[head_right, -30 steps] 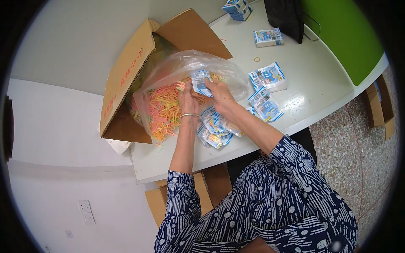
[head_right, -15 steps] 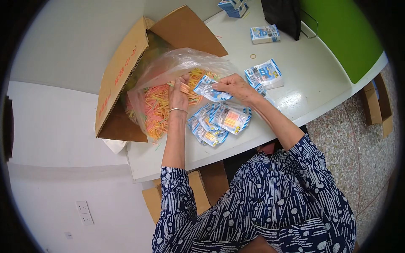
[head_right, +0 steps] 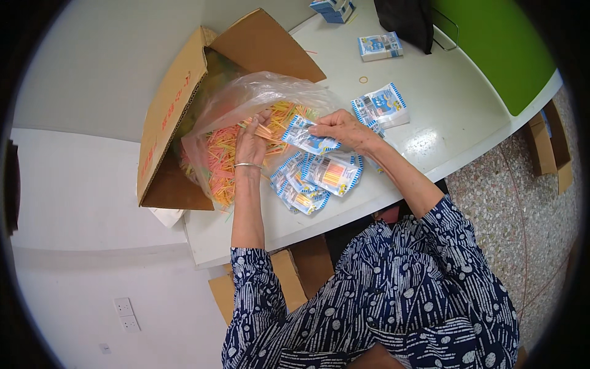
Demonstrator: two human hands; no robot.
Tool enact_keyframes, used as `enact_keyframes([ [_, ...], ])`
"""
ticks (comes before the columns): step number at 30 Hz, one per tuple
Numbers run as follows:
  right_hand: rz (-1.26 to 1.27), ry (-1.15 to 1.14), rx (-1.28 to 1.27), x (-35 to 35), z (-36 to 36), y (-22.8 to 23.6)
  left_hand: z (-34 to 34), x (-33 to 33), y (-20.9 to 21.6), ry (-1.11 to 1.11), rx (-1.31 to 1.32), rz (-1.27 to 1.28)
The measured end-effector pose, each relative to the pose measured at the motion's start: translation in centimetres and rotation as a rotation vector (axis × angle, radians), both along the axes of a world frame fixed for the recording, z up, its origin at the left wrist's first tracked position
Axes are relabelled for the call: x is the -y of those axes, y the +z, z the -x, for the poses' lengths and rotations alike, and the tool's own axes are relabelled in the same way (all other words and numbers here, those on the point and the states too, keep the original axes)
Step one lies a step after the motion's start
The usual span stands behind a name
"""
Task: Manually counting and placing rubber bands into small plastic bags.
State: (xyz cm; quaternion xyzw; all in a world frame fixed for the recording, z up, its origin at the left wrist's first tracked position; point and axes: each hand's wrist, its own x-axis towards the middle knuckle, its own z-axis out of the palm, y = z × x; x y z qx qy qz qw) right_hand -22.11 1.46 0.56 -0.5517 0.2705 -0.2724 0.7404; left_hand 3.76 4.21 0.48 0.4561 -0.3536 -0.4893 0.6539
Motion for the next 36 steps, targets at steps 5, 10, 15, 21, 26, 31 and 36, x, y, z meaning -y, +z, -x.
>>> enact_keyframes([
  [5,-0.003,0.003,0.019,0.2,-0.1,-0.4,0.9,-0.3,0.6,-0.070,-0.299,-0.028],
  [10,0.073,0.041,-0.009,0.4,-0.2,-0.8,2.4,-0.7,1.8,-0.040,-0.332,-0.023],
  [15,0.135,0.085,-0.002,0.6,0.0,-1.3,5.8,-1.9,4.5,-0.039,-0.193,0.035],
  [21,0.107,0.134,0.053,0.5,0.6,-0.9,8.5,-3.4,6.4,0.006,-0.085,0.070],
  [26,0.134,0.150,0.077,0.3,0.9,-1.0,10.1,-4.1,5.9,0.005,0.008,0.031],
  [31,0.163,0.154,0.053,0.1,1.1,-1.1,10.8,-4.5,5.9,0.016,0.115,0.011],
  [36,0.145,0.174,0.096,-0.1,1.6,-1.1,10.9,-4.1,6.1,0.063,0.000,-0.001],
])
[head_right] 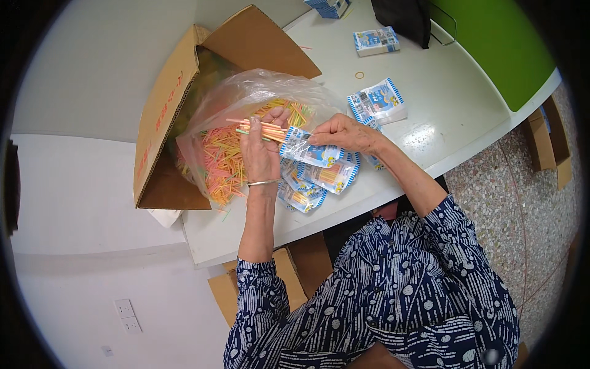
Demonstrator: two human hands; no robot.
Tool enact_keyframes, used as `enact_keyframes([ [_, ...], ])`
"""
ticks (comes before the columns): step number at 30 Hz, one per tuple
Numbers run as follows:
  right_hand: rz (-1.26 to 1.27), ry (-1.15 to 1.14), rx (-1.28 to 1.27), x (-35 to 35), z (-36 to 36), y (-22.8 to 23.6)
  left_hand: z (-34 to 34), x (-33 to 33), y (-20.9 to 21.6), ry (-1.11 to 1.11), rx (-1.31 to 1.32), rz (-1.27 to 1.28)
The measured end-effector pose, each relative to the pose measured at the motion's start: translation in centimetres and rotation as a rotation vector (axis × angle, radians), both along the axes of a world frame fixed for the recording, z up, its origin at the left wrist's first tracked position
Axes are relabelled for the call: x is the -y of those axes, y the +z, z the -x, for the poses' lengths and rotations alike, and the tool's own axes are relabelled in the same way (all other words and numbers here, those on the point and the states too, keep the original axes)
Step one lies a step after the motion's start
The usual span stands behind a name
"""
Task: Manually counting and placing rubber bands into small plastic bags.
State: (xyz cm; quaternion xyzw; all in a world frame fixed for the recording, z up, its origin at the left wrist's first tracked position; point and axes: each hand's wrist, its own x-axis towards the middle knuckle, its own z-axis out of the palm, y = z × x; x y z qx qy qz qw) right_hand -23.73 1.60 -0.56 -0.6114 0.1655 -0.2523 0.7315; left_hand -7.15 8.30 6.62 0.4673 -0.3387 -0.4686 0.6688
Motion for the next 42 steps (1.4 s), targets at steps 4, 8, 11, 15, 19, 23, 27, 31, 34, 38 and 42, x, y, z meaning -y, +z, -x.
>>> enact_keyframes([
  [4,0.020,0.011,-0.017,0.1,0.1,-0.1,0.3,-0.2,-0.2,0.043,0.068,0.043],
  [8,0.026,0.008,-0.007,0.1,0.4,-0.6,0.5,0.2,-0.3,0.176,0.054,0.089],
  [11,0.031,-0.010,-0.015,-0.1,0.2,-0.2,1.1,-0.3,0.5,0.110,0.079,0.070],
  [15,0.018,-0.028,-0.022,-0.3,0.2,0.2,1.9,-0.9,0.6,0.126,0.148,0.099],
  [19,0.045,-0.051,-0.029,-0.4,0.4,-0.1,2.4,-1.2,0.7,0.121,0.174,0.140],
  [23,0.025,-0.032,-0.011,-0.7,0.4,0.0,2.4,-1.3,0.4,0.140,0.156,0.164],
  [27,0.034,-0.006,0.021,-0.7,0.6,0.1,2.6,-1.3,-0.1,0.167,0.133,0.123],
  [31,0.072,-0.032,-0.028,-0.7,0.5,-0.1,2.8,-1.7,-0.9,0.086,0.182,0.122],
  [34,0.088,-0.023,-0.006,-0.8,0.6,-0.2,2.7,-1.7,-1.3,0.085,0.231,0.098],
  [38,0.099,-0.031,-0.003,-1.0,0.7,0.2,2.8,-1.8,-0.9,0.097,0.207,0.078],
  [42,0.117,-0.003,-0.001,-0.9,0.9,-0.1,2.5,-1.5,-0.8,0.074,0.135,0.053],
])
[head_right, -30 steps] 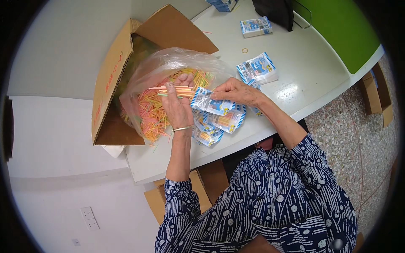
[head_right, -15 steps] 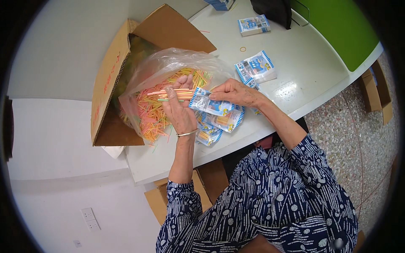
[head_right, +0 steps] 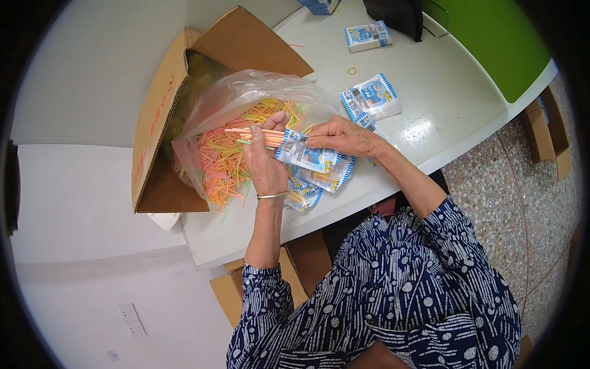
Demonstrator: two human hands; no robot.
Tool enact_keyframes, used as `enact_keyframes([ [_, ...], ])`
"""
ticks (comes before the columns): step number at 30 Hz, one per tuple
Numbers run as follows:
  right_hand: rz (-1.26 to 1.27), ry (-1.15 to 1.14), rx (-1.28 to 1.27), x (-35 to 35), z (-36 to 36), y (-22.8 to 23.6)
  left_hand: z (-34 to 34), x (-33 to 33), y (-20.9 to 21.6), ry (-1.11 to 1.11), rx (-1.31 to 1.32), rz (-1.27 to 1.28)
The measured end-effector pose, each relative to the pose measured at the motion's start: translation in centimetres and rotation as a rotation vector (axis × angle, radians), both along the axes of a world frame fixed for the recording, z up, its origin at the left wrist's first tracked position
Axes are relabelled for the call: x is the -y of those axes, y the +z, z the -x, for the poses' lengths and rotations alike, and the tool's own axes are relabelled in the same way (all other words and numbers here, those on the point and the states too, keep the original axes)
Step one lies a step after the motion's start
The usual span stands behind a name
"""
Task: Manually counting and placing rubber bands into small plastic bags.
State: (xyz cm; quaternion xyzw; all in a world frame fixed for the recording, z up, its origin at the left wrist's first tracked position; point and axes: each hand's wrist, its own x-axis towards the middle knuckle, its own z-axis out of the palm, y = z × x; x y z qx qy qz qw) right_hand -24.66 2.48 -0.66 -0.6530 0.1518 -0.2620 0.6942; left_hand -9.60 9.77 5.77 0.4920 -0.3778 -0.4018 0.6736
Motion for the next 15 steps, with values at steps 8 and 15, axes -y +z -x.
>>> enact_keyframes([
  [8,-0.002,-0.036,0.005,-0.1,0.4,0.0,0.6,-0.6,0.5,-0.003,0.108,0.106],
  [15,0.010,-0.023,0.003,-0.6,0.3,0.8,-0.3,-1.1,-0.1,-0.108,0.309,-0.040],
])
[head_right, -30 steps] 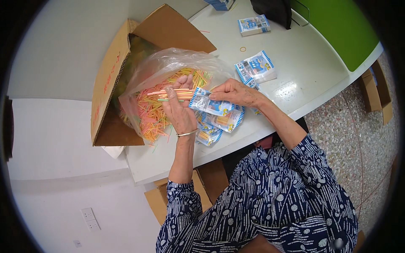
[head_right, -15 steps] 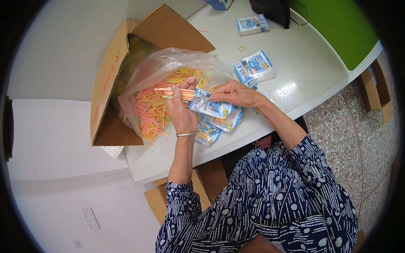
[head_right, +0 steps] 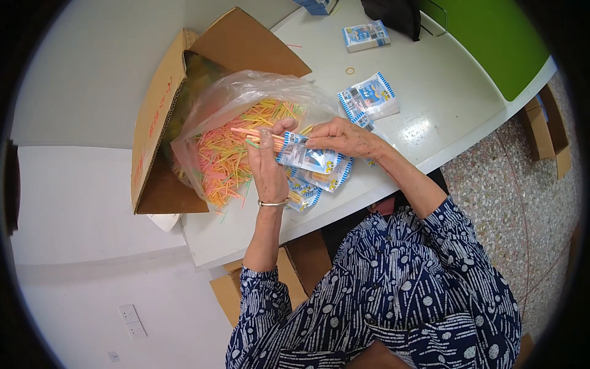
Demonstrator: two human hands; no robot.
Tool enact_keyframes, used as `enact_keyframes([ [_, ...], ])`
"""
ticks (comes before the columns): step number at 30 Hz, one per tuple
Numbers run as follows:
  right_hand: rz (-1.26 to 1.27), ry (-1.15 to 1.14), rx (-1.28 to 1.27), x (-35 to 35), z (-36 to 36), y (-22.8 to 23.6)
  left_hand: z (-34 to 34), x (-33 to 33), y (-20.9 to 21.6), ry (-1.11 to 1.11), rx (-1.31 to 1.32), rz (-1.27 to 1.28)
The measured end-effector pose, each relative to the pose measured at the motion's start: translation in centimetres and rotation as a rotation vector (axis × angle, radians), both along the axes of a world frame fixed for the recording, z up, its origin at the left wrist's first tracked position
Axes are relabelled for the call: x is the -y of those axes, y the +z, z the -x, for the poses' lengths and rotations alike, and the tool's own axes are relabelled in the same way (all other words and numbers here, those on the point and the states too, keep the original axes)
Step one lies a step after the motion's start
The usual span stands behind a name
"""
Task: Manually counting and placing rubber bands into small plastic bags.
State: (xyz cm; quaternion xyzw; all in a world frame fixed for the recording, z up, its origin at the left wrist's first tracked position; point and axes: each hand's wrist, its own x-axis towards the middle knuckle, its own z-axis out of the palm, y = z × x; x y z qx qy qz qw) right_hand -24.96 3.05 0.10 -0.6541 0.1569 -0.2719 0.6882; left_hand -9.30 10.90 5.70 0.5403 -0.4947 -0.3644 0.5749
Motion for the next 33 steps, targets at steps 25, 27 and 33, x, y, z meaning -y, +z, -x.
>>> enact_keyframes([
  [25,-0.084,-0.216,0.136,3.1,-7.7,0.1,-7.7,5.1,0.0,0.002,0.170,0.051],
  [27,-0.059,-0.237,0.114,3.6,-8.4,0.0,-8.4,5.5,-0.2,0.039,0.311,0.061],
  [33,-0.122,-0.222,0.123,3.9,-8.4,-0.1,-9.3,5.8,-1.4,-0.092,0.326,0.017],
])
